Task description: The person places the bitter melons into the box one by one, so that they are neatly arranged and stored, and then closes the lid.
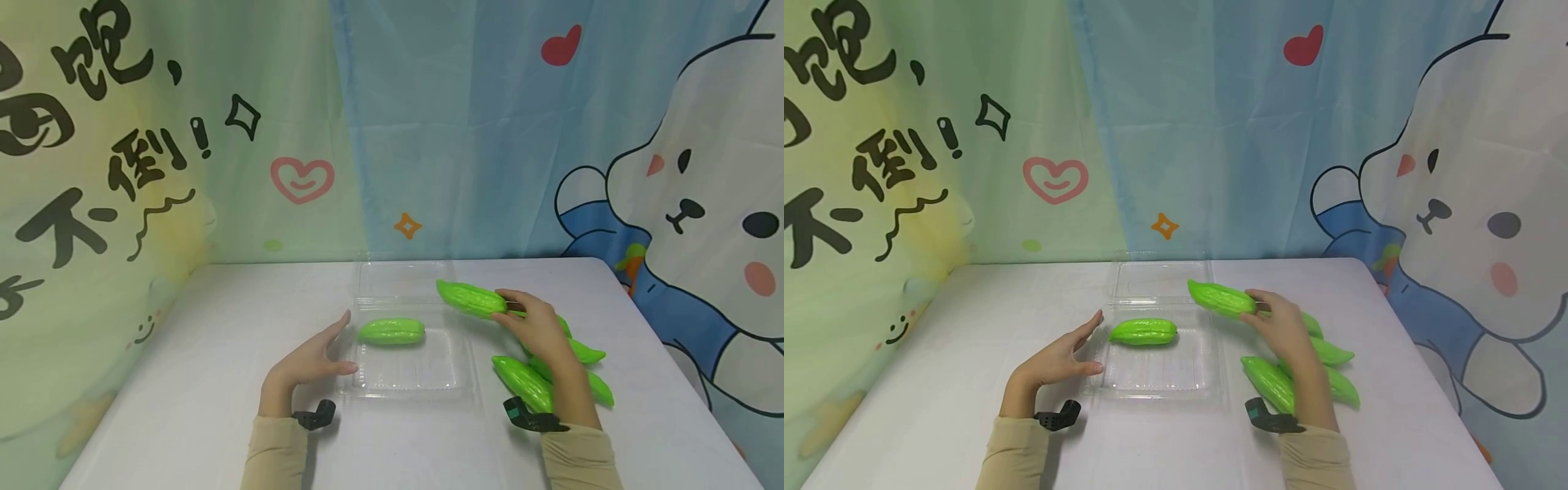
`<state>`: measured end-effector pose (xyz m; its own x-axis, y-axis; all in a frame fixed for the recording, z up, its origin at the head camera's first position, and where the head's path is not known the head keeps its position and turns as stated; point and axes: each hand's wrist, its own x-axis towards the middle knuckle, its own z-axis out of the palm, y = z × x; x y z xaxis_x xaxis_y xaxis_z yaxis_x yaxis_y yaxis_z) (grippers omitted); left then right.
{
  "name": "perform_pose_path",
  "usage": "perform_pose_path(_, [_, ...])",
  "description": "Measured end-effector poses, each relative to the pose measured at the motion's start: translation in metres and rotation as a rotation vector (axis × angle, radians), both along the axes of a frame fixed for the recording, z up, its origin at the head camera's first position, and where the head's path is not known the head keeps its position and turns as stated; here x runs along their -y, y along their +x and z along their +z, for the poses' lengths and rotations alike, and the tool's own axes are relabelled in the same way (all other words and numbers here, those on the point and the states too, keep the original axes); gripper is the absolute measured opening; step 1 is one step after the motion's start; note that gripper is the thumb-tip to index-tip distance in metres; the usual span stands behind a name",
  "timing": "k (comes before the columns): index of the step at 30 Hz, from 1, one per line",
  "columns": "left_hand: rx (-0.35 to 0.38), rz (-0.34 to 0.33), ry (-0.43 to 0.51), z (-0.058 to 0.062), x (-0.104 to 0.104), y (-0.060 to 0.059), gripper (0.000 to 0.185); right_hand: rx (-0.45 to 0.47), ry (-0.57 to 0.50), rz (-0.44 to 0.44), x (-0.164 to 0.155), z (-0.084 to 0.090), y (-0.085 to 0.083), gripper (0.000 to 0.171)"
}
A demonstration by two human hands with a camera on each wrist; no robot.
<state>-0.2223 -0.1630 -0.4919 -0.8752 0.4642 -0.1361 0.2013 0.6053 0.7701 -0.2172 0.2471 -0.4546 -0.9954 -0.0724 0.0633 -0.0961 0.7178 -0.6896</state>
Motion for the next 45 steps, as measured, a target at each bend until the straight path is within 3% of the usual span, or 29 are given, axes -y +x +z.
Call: perform_pose_path(45, [0.002,-0.009,0.0,0.001,0.001,-0.001,0.105,-0.018,-0.109,0.244,0.066,-0.005,0.005,0.049])
